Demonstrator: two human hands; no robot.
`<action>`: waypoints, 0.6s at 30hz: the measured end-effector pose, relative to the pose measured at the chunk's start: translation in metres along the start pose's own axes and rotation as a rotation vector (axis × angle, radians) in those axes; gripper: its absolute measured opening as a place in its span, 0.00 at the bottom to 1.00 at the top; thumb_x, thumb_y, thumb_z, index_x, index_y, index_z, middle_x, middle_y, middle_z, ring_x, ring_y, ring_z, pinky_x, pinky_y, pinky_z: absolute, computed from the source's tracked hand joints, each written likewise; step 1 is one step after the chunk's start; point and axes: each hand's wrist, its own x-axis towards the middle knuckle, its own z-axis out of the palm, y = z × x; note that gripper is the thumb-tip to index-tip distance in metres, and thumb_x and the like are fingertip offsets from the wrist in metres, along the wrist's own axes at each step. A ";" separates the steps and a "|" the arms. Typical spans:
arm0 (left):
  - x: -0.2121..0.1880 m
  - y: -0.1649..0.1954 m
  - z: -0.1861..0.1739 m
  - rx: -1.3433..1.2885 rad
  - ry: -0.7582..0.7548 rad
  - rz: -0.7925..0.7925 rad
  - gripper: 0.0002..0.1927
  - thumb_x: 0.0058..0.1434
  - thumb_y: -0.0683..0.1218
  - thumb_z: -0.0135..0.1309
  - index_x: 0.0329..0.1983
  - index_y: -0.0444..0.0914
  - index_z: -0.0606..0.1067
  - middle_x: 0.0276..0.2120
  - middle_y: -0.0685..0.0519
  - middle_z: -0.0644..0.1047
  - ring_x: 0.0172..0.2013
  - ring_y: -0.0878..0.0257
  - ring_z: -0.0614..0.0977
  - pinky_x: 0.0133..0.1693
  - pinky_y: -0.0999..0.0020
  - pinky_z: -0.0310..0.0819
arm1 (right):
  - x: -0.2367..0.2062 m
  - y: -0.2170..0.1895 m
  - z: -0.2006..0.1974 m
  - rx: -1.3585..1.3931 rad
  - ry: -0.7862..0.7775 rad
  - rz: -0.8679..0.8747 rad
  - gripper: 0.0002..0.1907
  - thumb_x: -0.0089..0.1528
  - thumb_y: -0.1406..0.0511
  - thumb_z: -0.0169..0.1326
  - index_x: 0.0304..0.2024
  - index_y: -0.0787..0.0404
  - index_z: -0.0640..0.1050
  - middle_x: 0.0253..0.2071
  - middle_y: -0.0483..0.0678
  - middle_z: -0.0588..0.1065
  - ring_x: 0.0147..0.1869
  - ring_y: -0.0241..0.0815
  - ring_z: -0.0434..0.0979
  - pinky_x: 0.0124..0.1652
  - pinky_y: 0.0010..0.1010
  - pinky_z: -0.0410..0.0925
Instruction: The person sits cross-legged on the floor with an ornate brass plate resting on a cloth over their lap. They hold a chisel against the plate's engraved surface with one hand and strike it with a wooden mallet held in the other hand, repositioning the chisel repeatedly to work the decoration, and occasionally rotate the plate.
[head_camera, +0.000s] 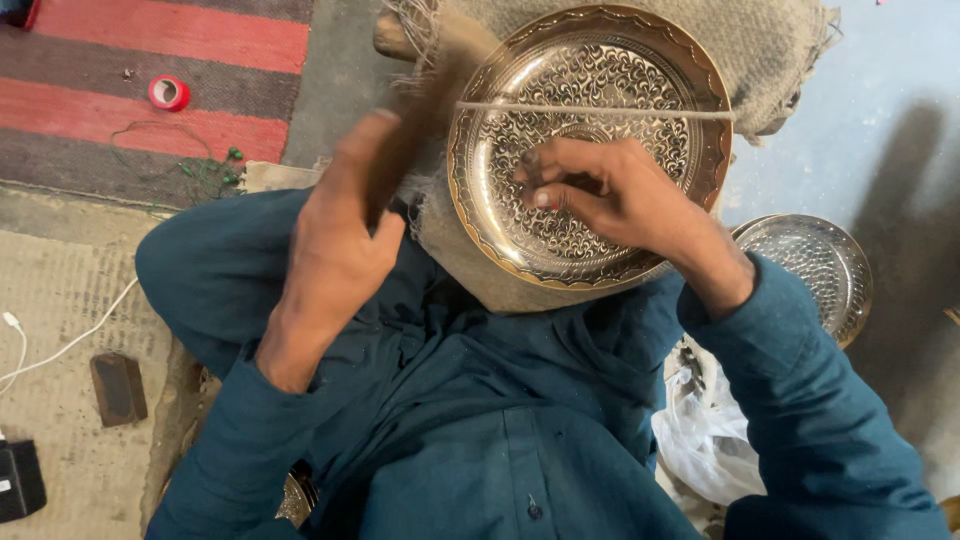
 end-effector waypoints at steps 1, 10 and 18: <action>0.000 -0.001 0.000 0.107 -0.060 -0.003 0.43 0.53 0.34 0.59 0.73 0.48 0.64 0.43 0.45 0.74 0.49 0.44 0.77 0.56 0.48 0.68 | 0.000 -0.001 0.000 -0.002 0.006 0.014 0.13 0.66 0.66 0.58 0.52 0.60 0.78 0.42 0.45 0.83 0.45 0.38 0.86 0.40 0.29 0.79; -0.011 -0.003 0.000 -0.421 -0.039 -0.295 0.33 0.59 0.35 0.55 0.68 0.39 0.62 0.41 0.41 0.80 0.44 0.44 0.86 0.44 0.57 0.78 | -0.003 -0.012 0.001 0.010 0.053 0.089 0.08 0.66 0.68 0.58 0.47 0.63 0.76 0.45 0.47 0.83 0.48 0.39 0.87 0.41 0.28 0.79; -0.012 0.015 0.003 -0.551 0.056 -0.347 0.34 0.62 0.36 0.54 0.71 0.42 0.60 0.38 0.46 0.79 0.39 0.49 0.86 0.45 0.60 0.80 | -0.006 -0.013 0.003 -0.037 0.083 -0.038 0.09 0.65 0.70 0.60 0.45 0.65 0.74 0.50 0.50 0.82 0.52 0.45 0.86 0.42 0.29 0.78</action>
